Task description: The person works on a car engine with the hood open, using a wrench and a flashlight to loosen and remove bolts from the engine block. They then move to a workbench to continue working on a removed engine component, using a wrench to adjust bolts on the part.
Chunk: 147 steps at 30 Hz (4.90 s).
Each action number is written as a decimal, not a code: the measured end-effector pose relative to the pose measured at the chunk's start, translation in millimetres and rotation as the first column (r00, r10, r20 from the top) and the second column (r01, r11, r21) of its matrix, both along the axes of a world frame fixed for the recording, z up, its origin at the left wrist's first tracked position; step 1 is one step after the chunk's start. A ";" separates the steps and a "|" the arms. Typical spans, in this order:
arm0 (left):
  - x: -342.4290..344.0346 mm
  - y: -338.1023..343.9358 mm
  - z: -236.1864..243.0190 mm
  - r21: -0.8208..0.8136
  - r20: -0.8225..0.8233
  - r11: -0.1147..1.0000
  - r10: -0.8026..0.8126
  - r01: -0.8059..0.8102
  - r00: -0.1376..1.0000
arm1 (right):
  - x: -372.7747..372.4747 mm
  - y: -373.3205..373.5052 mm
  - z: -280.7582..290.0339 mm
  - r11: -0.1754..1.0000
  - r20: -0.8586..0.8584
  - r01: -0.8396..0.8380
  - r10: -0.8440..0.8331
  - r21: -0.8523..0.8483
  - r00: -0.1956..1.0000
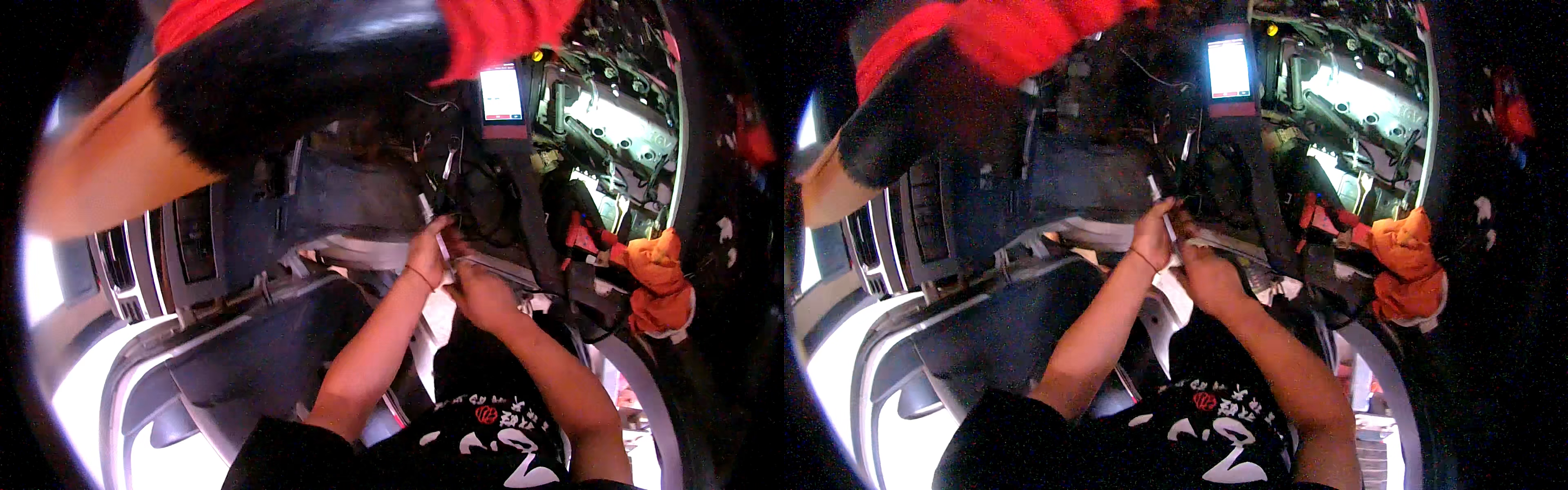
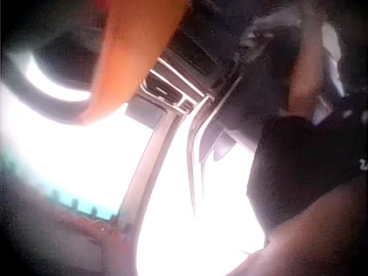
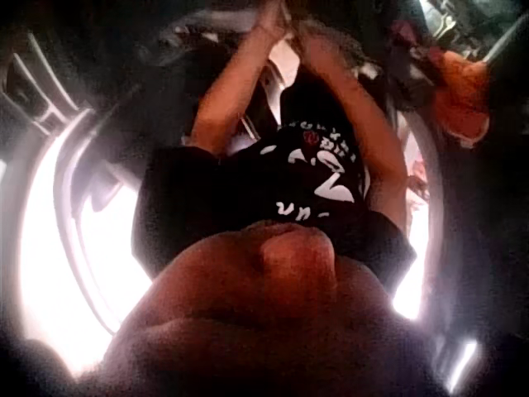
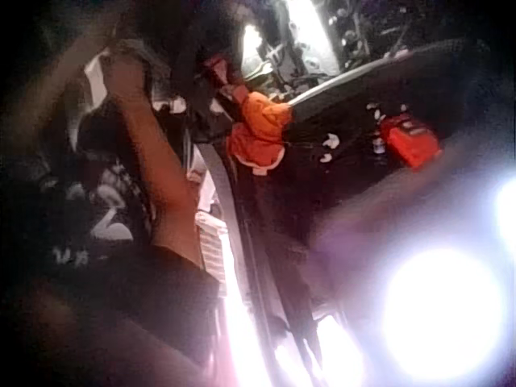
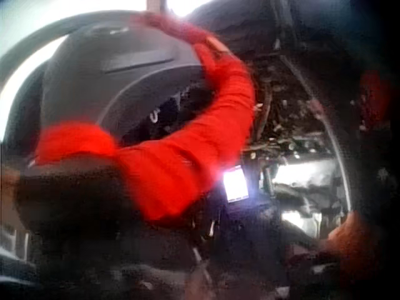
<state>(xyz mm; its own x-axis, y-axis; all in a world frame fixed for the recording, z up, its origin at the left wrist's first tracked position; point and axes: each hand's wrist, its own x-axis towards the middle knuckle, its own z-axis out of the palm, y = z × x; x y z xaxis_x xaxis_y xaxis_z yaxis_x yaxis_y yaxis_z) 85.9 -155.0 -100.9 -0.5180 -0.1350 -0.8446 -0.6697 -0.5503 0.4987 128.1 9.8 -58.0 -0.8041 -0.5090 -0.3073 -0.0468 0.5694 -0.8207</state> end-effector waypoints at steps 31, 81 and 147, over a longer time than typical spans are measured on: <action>-355.5 -97.0 -215.7 -0.754 0.290 0.580 -0.127 0.308 0.949 | 69.5 85.9 -74.2 0.901 0.342 0.428 -0.426 0.075 0.837; -125.2 304.8 -7.3 0.429 0.217 0.842 -0.447 0.327 0.868 | -223.0 316.0 -197.3 0.325 -0.253 0.871 -0.867 0.367 0.430; -49.9 294.8 61.9 0.395 -0.183 0.759 -0.487 0.517 0.854 | -85.8 240.1 -114.5 0.056 0.392 0.955 -0.904 -0.290 0.172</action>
